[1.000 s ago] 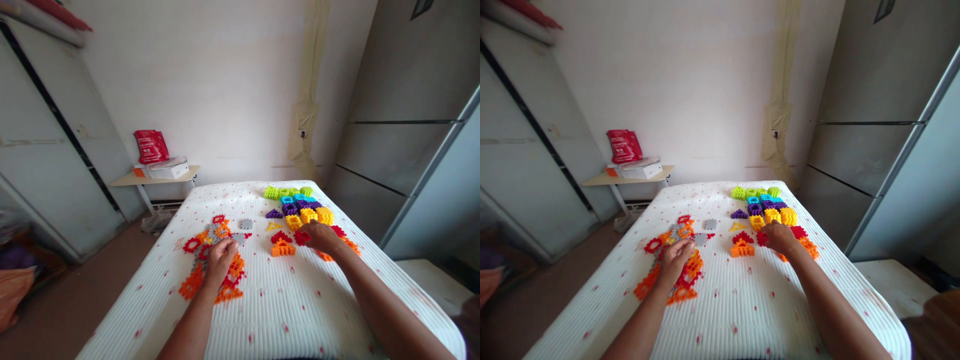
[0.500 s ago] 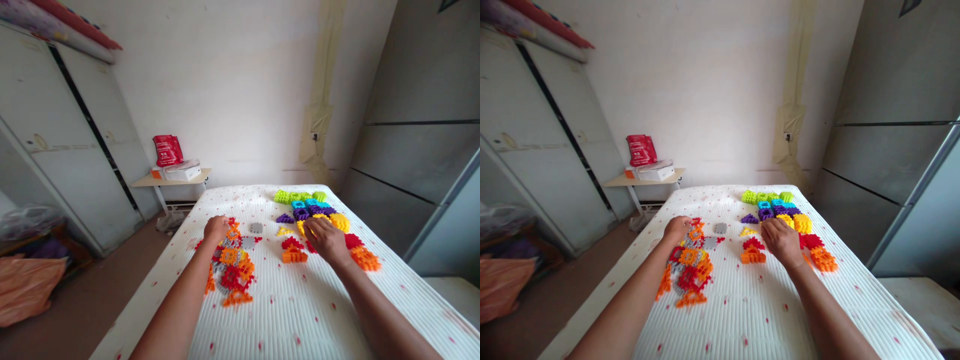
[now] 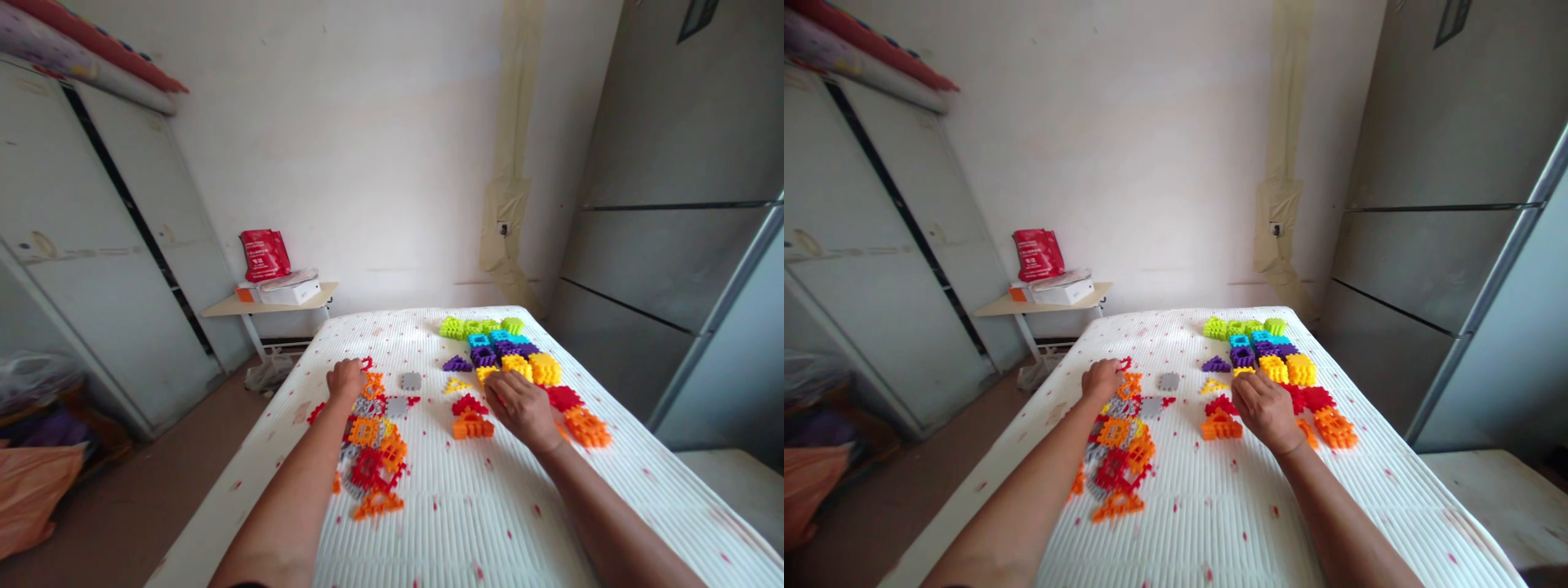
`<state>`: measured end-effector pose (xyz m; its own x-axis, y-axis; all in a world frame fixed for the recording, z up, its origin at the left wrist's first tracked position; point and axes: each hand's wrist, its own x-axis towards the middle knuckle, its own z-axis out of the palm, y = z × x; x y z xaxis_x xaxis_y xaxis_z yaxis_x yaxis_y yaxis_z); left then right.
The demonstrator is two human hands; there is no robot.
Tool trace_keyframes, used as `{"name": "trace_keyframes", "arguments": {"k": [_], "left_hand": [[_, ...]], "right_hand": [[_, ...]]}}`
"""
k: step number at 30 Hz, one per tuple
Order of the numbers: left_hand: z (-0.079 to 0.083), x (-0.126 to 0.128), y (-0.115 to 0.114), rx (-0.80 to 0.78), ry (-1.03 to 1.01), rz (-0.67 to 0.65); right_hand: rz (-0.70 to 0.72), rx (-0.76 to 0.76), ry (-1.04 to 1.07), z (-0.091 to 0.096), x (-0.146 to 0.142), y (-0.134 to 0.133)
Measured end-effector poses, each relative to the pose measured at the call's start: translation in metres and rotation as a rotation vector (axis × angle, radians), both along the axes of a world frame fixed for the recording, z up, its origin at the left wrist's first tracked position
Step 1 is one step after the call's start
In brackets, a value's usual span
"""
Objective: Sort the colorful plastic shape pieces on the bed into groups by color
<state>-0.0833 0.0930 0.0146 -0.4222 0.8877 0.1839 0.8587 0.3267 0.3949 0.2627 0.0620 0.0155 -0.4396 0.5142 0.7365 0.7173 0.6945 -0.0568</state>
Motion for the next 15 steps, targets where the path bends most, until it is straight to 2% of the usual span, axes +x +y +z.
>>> {"name": "trace_keyframes", "arguments": {"k": [5,9,10,12,15], "left_hand": [[0.011,0.010,-0.024,0.234,-0.222,-0.059],[0.002,0.035,-0.053,0.381,-0.436,-0.101],[-0.002,0.044,-0.060,0.411,-0.520,-0.117],[-0.010,0.061,-0.072,0.484,-0.870,-0.138],[-0.017,0.084,-0.084,0.497,-1.098,-0.154]], "right_hand": [[0.040,-0.003,0.051,0.000,-0.005,-0.001],[0.114,-0.043,0.164,-0.002,-0.015,-0.002],[0.130,-0.054,0.197,-0.003,-0.018,-0.003],[0.156,-0.062,0.247,-0.004,-0.026,-0.009],[0.214,-0.027,0.234,-0.005,-0.038,-0.020]]}}
